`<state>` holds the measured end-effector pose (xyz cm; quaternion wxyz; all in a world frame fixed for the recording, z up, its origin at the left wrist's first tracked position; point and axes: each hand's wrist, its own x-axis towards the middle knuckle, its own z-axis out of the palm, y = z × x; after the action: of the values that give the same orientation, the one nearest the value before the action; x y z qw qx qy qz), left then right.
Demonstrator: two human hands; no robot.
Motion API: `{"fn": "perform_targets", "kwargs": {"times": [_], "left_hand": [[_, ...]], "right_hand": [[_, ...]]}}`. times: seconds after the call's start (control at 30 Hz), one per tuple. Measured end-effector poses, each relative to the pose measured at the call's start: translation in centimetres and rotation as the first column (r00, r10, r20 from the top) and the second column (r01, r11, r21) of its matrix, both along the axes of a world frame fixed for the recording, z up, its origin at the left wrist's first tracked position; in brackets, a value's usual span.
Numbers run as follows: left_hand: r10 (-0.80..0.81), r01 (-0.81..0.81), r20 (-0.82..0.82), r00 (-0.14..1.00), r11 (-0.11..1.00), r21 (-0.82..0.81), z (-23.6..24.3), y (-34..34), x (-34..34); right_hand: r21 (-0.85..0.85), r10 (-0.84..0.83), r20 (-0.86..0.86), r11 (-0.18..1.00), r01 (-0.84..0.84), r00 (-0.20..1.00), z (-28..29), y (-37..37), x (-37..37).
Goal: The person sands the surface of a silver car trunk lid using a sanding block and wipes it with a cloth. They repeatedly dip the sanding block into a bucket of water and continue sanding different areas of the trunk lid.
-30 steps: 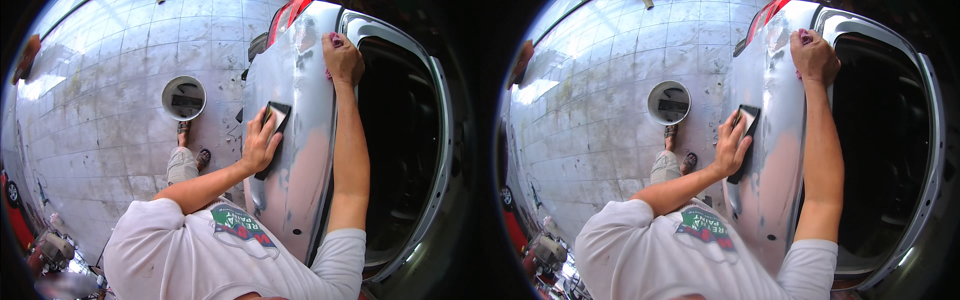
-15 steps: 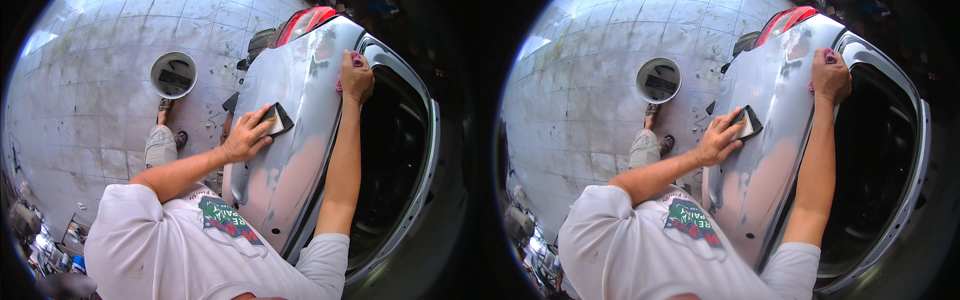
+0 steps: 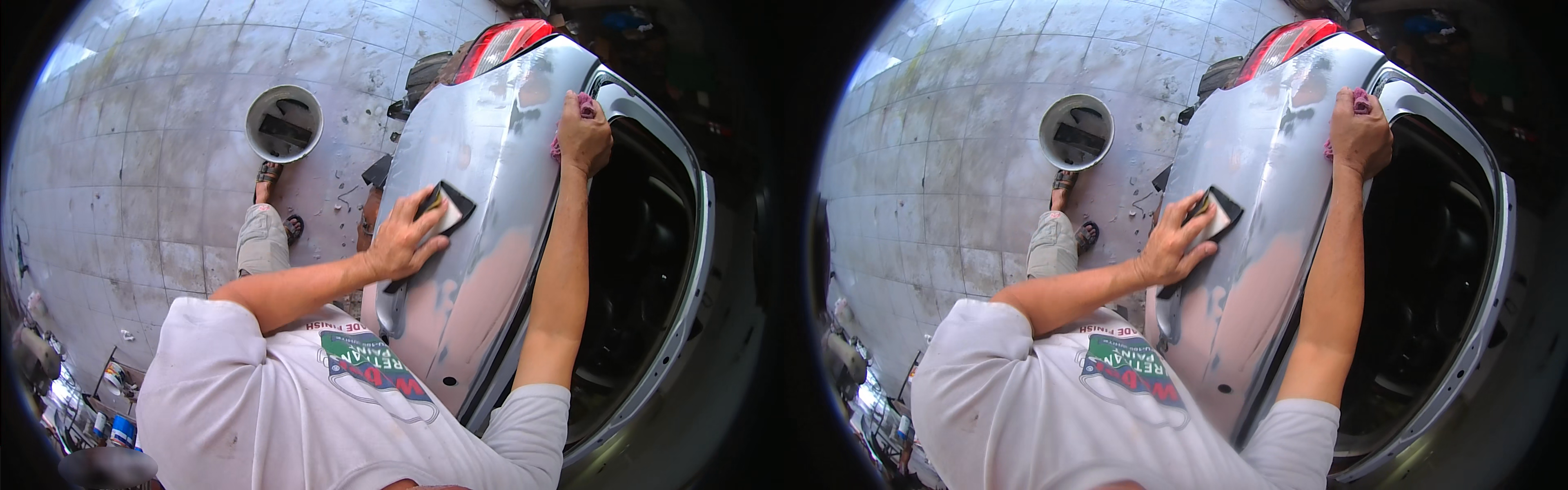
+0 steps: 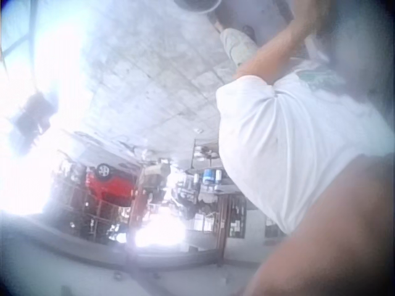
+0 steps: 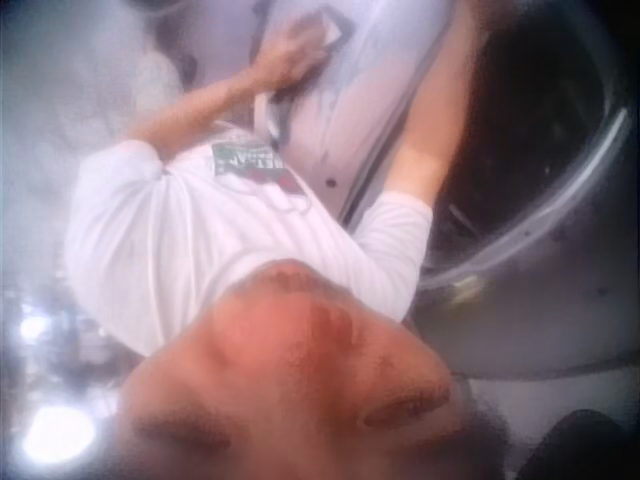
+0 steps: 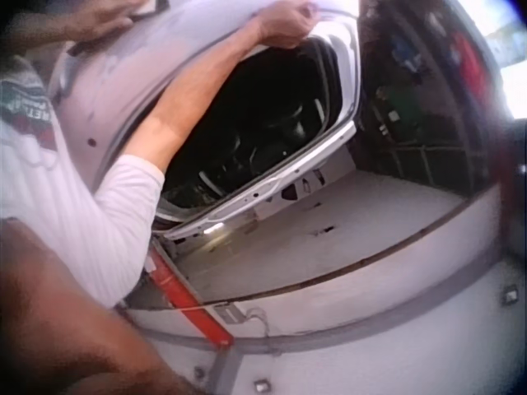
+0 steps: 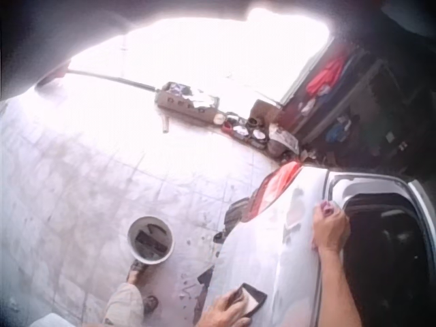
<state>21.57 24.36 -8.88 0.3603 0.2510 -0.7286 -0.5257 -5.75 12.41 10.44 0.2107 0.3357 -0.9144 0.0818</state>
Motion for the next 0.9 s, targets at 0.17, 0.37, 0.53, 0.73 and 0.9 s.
{"fn": "perform_targets", "kwargs": {"times": [0.17, 0.37, 0.53, 0.73, 0.9], "left_hand": [[0.247, -0.25, 0.048, 0.968, 0.966, 0.064, -6.9, -16.8, -9.6], [0.127, -0.13, 0.053, 0.99, 0.99, 0.051, -4.0, -4.7, -3.7], [0.148, -0.149, 0.023, 0.989, 0.983, 0.104, -8.0, -8.1, -4.8], [0.222, -0.232, 0.08, 0.972, 0.961, 0.151, -11.0, -11.0, -6.2], [0.076, -0.104, 0.126, 0.989, 0.966, 0.235, -7.9, 0.6, 1.5]], "right_hand": [[0.013, 0.046, 0.059, 0.999, -0.047, 0.997, -0.3, -1.8, 1.1], [0.013, -0.003, 0.032, 1.0, 0.002, 0.999, -0.7, -0.1, 0.0], [0.018, 0.021, 0.032, 1.0, -0.022, 0.999, -0.5, 0.0, -1.2], [-0.009, 0.021, 0.011, 1.0, -0.021, 1.0, -1.2, -1.5, 0.0], [-0.001, -0.036, 0.026, 0.999, 0.036, 0.999, -0.1, 0.1, -0.1]]}}
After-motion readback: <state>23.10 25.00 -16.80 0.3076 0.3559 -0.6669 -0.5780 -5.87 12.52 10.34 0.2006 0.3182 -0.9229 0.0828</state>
